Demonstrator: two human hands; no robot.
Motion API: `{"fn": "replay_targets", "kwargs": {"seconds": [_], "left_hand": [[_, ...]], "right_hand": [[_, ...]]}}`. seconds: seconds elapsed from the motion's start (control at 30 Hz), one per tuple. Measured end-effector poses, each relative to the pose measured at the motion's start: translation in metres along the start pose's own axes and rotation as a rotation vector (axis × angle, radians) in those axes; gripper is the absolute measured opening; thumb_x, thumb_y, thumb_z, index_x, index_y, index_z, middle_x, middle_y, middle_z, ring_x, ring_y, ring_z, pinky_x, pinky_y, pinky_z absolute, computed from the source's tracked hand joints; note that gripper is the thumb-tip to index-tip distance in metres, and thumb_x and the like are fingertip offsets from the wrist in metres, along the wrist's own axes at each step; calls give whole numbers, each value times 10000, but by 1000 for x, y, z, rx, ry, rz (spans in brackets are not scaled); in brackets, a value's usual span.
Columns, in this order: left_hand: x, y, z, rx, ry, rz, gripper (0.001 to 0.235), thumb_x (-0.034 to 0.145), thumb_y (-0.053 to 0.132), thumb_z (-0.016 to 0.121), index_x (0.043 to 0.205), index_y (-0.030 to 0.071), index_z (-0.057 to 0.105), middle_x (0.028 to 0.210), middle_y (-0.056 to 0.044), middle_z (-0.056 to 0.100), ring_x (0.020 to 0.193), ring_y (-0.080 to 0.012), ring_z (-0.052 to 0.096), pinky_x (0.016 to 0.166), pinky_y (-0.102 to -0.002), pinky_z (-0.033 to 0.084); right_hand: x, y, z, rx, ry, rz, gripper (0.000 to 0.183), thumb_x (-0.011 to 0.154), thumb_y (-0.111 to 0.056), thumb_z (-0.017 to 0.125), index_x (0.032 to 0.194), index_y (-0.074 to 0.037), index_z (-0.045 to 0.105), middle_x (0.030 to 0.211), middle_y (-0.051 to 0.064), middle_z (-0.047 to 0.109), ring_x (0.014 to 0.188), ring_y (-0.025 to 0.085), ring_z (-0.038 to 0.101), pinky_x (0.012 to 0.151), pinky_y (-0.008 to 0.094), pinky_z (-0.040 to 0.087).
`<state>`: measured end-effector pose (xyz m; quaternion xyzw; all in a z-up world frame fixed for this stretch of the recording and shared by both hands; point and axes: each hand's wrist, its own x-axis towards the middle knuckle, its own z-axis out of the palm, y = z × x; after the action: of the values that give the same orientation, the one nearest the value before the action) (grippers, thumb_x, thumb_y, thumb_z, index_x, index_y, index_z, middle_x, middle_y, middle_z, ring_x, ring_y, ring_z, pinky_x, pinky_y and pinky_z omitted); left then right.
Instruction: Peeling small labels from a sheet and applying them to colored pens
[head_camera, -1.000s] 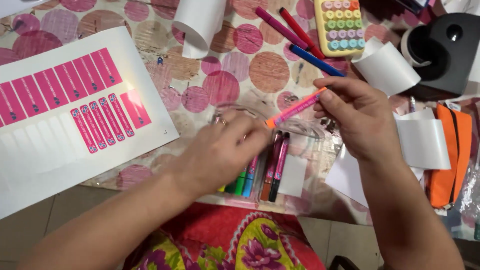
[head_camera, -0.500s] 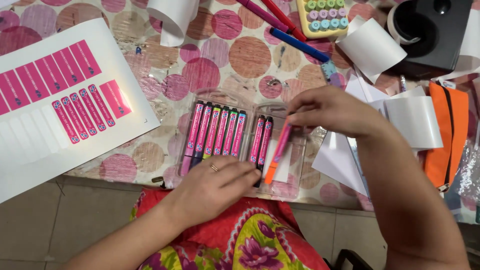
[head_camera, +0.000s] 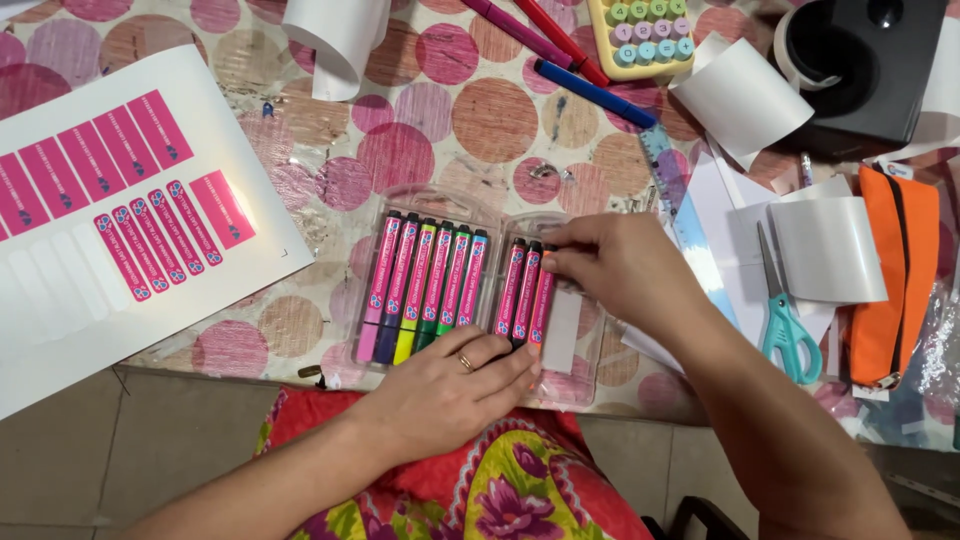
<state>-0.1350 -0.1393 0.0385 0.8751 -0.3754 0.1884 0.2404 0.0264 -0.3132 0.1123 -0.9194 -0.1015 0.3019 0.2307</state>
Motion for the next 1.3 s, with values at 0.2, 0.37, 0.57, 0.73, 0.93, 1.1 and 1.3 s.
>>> {"fn": "replay_targets", "kwargs": {"seconds": [0.2,0.37,0.57,0.73,0.93,1.1,1.3], "left_hand": [[1,1,3,-11,-32,-9,208,1028,99,543,1179,35,670,1281,-131,679,1030,-300,624,928,-457,499],[6,-4,-3,-137,-69,-119,416,1000,325,657,1325,67,632,1316,-101,674,1106,-309,618,998,-460,475],[21,-30,-35,-315,28,-272,436,974,266,688,1326,17,627,1317,-161,675,1161,-325,643,1056,-465,489],[42,-62,-39,-567,250,-524,359,969,182,658,1311,74,682,1180,-177,750,1099,-378,721,907,-456,576],[79,-78,-2,-1247,666,-730,523,934,119,749,1402,-44,579,1193,-206,727,1085,-260,700,933,-394,601],[68,-82,-6,-1189,646,-839,388,927,142,754,1264,-19,649,1012,-148,772,872,-177,734,757,-345,634],[73,-62,-39,-999,535,-833,296,893,71,747,1182,27,702,937,-102,784,853,-184,770,729,-336,643]], "right_hand": [[-2,9,8,-77,59,-80,202,922,-263,762,898,-126,615,856,31,778,810,217,732,668,380,507],[76,57,-31,-193,422,-323,113,893,-167,713,984,-129,768,921,70,765,853,271,678,738,431,509],[126,89,-42,-549,678,-608,107,875,-96,711,954,-32,744,873,179,730,777,433,623,771,516,465],[90,83,-12,-501,949,-816,283,943,-169,757,1224,-149,772,1041,95,698,1016,313,655,948,411,522],[11,10,31,-260,994,-894,252,845,-171,855,1089,-140,800,929,56,708,815,254,706,758,343,597],[-11,-12,23,-5,701,-897,313,799,-120,877,1089,-50,779,884,105,738,749,250,752,668,359,625],[-11,-38,7,50,772,-861,224,823,-126,885,1031,-90,808,826,65,763,729,222,756,699,321,613]]}}
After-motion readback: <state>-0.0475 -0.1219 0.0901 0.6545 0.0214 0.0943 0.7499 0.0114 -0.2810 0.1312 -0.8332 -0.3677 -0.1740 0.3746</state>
